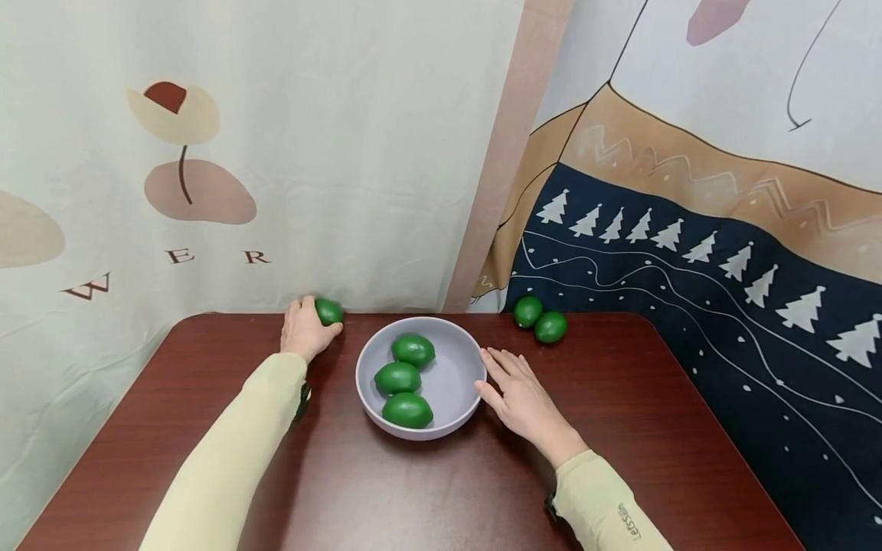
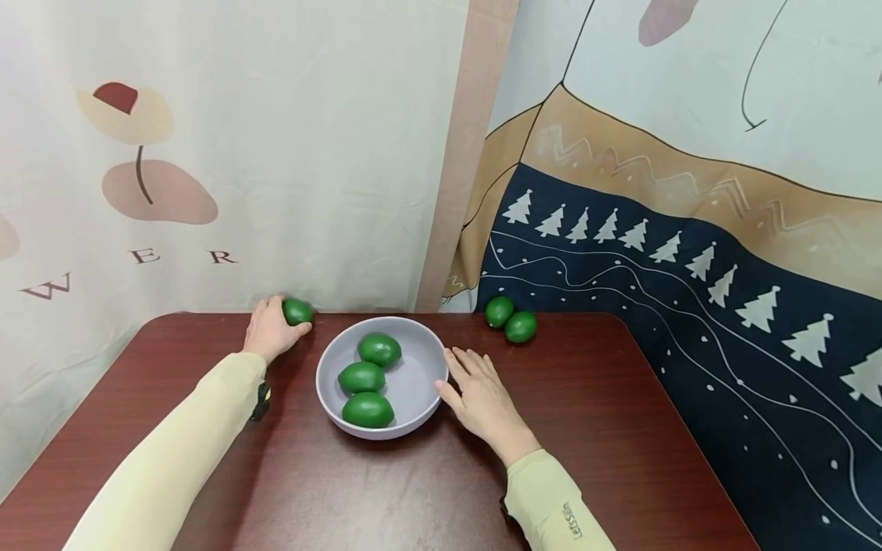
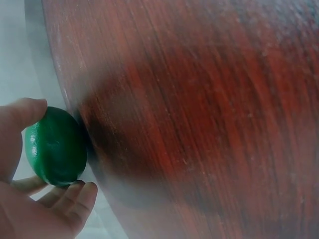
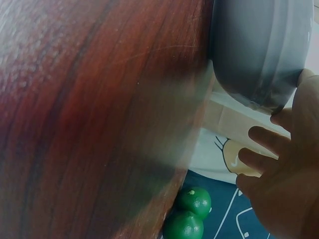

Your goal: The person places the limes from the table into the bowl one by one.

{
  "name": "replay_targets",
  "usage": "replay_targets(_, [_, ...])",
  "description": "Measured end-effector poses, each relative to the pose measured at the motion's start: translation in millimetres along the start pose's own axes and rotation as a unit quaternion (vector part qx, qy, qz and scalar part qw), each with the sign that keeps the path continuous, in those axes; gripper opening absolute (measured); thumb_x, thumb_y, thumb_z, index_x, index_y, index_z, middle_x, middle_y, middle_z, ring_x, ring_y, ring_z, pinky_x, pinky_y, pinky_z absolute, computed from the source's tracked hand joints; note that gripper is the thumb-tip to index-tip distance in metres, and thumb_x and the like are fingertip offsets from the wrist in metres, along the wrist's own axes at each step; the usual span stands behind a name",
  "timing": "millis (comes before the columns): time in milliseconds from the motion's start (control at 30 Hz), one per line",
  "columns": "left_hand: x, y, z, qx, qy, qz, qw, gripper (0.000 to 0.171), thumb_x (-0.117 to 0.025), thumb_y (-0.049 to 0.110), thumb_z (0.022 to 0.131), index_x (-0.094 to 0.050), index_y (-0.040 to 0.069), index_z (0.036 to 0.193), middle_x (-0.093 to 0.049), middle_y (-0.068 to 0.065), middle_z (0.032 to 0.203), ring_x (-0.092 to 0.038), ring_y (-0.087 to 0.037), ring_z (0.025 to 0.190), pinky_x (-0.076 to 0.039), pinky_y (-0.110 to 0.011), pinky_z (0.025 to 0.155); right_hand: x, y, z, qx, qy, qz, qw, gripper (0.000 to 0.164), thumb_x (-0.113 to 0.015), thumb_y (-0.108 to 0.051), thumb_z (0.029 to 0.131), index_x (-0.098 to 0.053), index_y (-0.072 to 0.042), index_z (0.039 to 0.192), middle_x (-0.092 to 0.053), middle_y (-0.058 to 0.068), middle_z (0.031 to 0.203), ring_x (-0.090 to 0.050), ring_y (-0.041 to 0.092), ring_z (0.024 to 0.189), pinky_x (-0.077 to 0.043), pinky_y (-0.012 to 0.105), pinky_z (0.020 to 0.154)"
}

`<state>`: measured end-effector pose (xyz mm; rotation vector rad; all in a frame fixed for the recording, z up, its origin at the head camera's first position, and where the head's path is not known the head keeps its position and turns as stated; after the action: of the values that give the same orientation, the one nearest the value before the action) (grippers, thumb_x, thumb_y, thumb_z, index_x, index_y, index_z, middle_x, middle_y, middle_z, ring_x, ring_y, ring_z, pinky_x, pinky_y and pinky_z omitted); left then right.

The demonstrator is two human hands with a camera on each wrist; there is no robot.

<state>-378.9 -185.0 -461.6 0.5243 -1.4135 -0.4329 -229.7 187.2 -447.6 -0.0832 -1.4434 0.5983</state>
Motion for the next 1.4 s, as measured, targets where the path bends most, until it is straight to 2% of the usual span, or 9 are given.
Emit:
replay_targets(300, [1.7,-1.5,0.2,-0.007,0.0,0.004,1.0,0.077,-0.073,0.026,0.088,-0.037,-0.01,0.146,-0.04,-0.036,0.136,-0.043,-0.052,0.123,-0.043,-0.064,0.099,0.9,-1.2,-0.1,0.002,-0.002,0.0,1.0,0.064,-0.057,-0.04,0.105,-0.042,-0.008,0.158,-0.042,0.016,0.161,-0.033,0.04,0.151,-0.019,0.056,0.125])
replay_targets(800, [4.7,-7.0,-6.9,-0.044,0.002,-0.005,0.999,0.074,-0.077,0.026,0.085,-0.045,-0.007,0.142,-0.044,-0.031,0.131,-0.046,-0.046,0.116,-0.045,-0.062,0.096,1.4,-2.1,-0.2,0.004,-0.003,-0.002,1.0,0.064,-0.057,-0.04,0.105,-0.041,-0.008,0.158,-0.042,0.017,0.16,-0.033,0.041,0.151,-0.02,0.056,0.125])
replay_targets(1167, [9.0,0.7,-16.2,-0.063,0.002,-0.02,0.9978,0.075,-0.078,0.027,0.083,-0.045,-0.003,0.144,-0.045,-0.027,0.133,-0.048,-0.044,0.116,-0.047,-0.062,0.094,0.1,-0.9,-0.9,0.009,0.007,-0.001,1.0,0.063,-0.058,-0.039,0.105,-0.043,-0.008,0.157,-0.044,0.017,0.159,-0.035,0.041,0.15,-0.021,0.057,0.125])
replay_targets(1400, [13.1,9.6,-24.7,-0.09,0.016,-0.035,0.9952,0.071,-0.08,0.023,0.082,-0.049,-0.003,0.14,-0.047,-0.026,0.132,-0.049,-0.043,0.117,-0.048,-0.061,0.094,-0.1,-2.0,-0.9,0.022,0.024,-0.005,0.999,0.061,-0.059,-0.037,0.105,-0.046,-0.006,0.156,-0.046,0.018,0.157,-0.037,0.043,0.148,-0.023,0.058,0.124])
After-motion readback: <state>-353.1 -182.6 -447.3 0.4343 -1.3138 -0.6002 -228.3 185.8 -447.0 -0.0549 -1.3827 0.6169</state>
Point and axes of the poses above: each hand's wrist, its own z-axis towards the middle knuckle, its own x-axis out of the back of the hand, y = z × x, the point moved 5 cm from there along z, towards the middle knuckle
